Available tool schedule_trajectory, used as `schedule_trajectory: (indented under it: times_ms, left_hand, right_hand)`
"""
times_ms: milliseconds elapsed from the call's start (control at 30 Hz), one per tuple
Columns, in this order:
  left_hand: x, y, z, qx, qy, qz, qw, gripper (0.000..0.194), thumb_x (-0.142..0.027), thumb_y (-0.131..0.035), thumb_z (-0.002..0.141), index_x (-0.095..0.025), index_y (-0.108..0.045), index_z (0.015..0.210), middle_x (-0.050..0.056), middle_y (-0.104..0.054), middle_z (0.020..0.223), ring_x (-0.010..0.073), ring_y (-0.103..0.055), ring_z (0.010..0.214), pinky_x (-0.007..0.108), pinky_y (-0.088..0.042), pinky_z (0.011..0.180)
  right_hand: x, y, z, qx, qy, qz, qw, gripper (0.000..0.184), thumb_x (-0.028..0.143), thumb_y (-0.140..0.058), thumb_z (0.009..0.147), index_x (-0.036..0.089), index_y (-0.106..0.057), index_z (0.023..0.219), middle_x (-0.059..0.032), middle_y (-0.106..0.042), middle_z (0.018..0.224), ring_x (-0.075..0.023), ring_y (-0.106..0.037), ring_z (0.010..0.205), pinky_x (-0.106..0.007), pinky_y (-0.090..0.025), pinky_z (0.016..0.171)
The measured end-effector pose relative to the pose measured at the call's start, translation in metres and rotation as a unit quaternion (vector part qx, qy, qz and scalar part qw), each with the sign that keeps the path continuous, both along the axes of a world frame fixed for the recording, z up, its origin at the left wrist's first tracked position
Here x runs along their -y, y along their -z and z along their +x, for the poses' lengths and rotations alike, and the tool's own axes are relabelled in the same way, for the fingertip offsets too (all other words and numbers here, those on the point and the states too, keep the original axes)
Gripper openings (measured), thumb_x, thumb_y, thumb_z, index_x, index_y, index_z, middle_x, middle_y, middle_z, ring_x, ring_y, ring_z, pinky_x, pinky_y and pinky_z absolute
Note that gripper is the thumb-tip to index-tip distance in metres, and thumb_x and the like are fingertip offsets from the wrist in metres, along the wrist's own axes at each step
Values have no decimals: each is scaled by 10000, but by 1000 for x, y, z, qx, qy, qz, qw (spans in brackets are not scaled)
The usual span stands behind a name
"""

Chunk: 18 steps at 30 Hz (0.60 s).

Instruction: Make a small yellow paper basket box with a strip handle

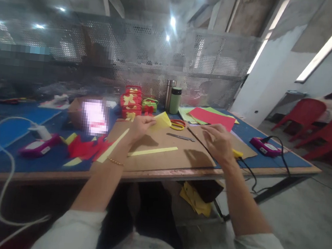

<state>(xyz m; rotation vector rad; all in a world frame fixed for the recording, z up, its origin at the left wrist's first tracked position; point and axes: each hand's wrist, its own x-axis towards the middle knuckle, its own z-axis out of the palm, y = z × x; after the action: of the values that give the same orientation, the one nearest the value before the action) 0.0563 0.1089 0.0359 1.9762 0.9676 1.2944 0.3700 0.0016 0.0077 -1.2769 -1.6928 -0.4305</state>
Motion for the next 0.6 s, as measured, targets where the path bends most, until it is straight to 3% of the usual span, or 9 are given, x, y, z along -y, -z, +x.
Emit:
schedule_trajectory:
  times_ms: [100, 167, 267, 433, 600]
  left_hand:
    - [-2, 0, -1, -8, 3, 2, 1000, 361, -527, -760, 766, -179, -836, 821, 45, -781, 804, 223, -662, 760, 323, -502, 733]
    - [-4, 0, -3, -24, 0, 9, 1000, 338, -508, -743, 781, -185, -834, 825, 44, -781, 816, 220, -663, 760, 320, -494, 726]
    - [-6, -3, -8, -47, -24, 13, 999, 291, -455, -725, 796, -197, -835, 876, 39, -791, 859, 215, -668, 766, 319, -490, 733]
    - [-6, -12, -16, -61, -57, -2, 997, 263, -399, -715, 791, -186, -832, 892, 38, -790, 842, 210, -642, 736, 307, -474, 690]
    - [-5, -10, -33, -43, -64, 29, 997, 175, -374, -735, 786, -246, -838, 846, 16, -783, 817, 209, -625, 751, 288, -445, 645]
  right_hand:
    - [20, 18, 58, 91, 150, -96, 980, 290, 290, -559, 954, 178, -783, 1101, -170, -743, 1138, -322, -659, 1026, -477, -494, 949]
    - [28, 31, 80, 140, 184, -180, 956, 267, 278, -568, 938, 183, -774, 1079, -167, -755, 1150, -327, -665, 1046, -461, -490, 936]
    - [35, 41, 84, 156, 198, -255, 933, 289, 297, -551, 962, 193, -746, 1148, -164, -749, 1213, -324, -664, 1095, -437, -488, 934]
    - [31, 37, 72, 115, 246, -271, 924, 450, 350, -615, 955, 128, -657, 1345, -215, -710, 1308, -356, -625, 1214, -459, -476, 1008]
    - [24, 34, 88, 114, 223, -262, 932, 343, 403, -658, 948, 126, -730, 1136, -212, -740, 1159, -322, -670, 1075, -418, -505, 922]
